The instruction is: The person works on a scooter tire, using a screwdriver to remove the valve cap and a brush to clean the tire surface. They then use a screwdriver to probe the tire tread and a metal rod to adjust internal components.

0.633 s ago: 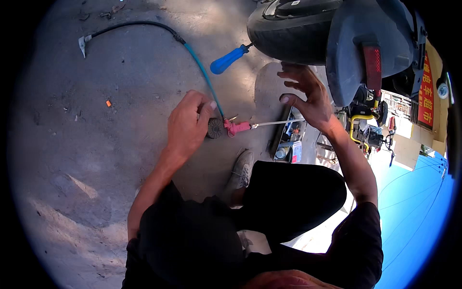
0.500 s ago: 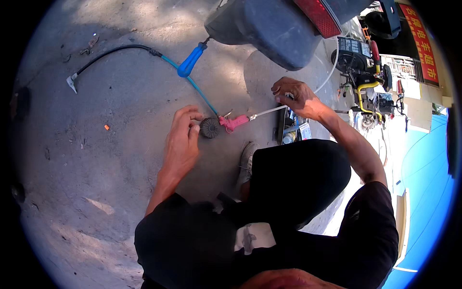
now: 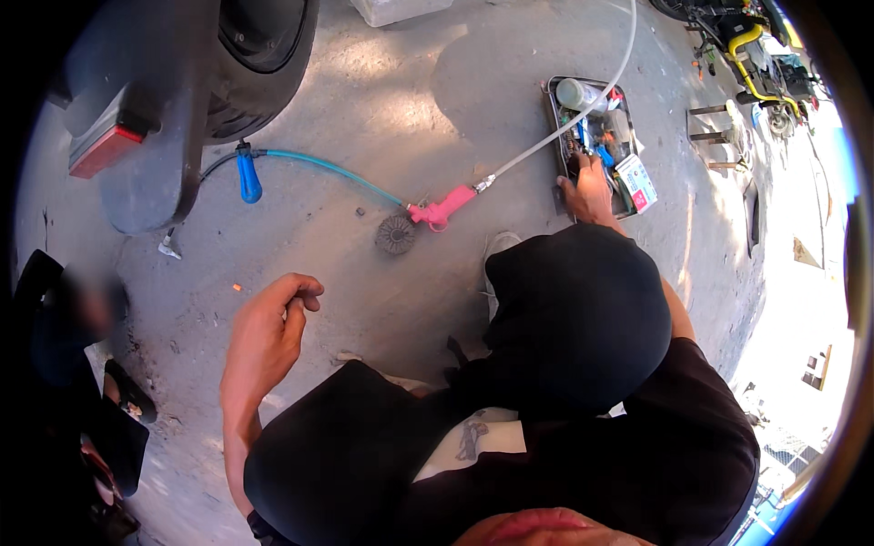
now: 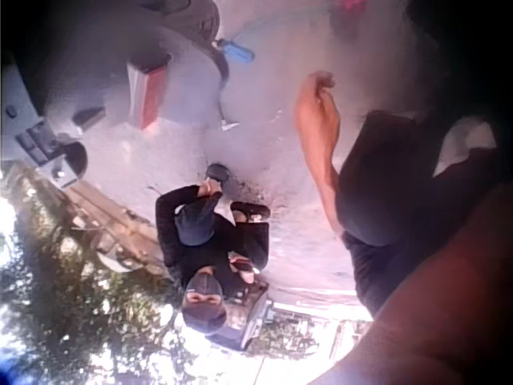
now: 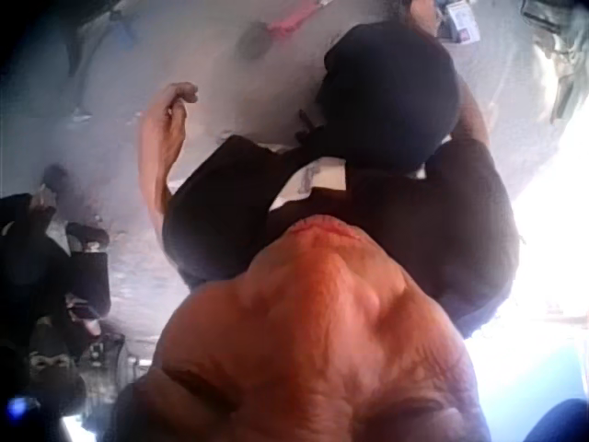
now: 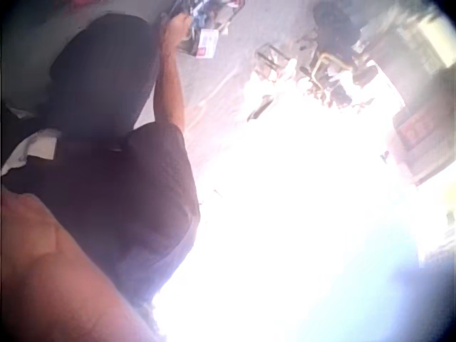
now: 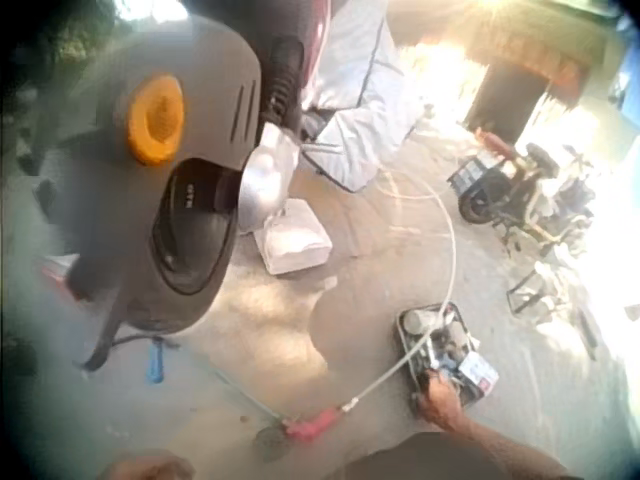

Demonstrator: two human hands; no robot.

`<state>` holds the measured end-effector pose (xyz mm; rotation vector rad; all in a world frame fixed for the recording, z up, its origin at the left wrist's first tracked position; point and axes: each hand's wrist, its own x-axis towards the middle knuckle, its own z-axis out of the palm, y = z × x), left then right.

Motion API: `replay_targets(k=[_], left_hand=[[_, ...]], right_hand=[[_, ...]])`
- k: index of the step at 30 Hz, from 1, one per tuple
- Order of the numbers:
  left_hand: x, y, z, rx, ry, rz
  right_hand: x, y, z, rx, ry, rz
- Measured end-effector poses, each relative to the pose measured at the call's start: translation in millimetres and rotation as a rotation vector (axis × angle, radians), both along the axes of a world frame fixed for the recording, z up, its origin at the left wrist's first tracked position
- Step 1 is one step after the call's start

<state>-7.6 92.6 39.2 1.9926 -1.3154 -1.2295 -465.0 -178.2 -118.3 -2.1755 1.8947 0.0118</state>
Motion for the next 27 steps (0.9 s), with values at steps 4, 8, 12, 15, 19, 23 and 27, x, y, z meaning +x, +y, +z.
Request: replay_targets(k=[4, 8, 12, 15, 19, 23, 27], left_hand=[[0, -19, 41, 0.190, -0.261, -0.349], [-21, -62, 75, 0.137, -0.052, -0.433], [-64, -83, 136, -0.100, -0.358, -0.425], [-95, -105, 145, -0.078, -0.726, -0.594], [-124, -130, 184, 0.132, -1.050, -0.811], [-131, -152, 201, 0.242, -1.163, -0.950], [-136, -147, 218, 0.286, -1.215, -1.003]], right_hand=[[8, -25, -7, -0.019, 0.048, 0.114], [-42, -47, -16, 0.024, 0.134, 0.248], [-37, -61, -29, 0.074, 0.110, 0.424], [-46, -74, -21, 0.140, 0.244, 0.386], [-33, -80, -31, 0.173, 0.257, 0.458], [-29, -75, -26, 0.179, 0.259, 0.379], [-39, -72, -29, 0.152, 0.228, 0.405]])
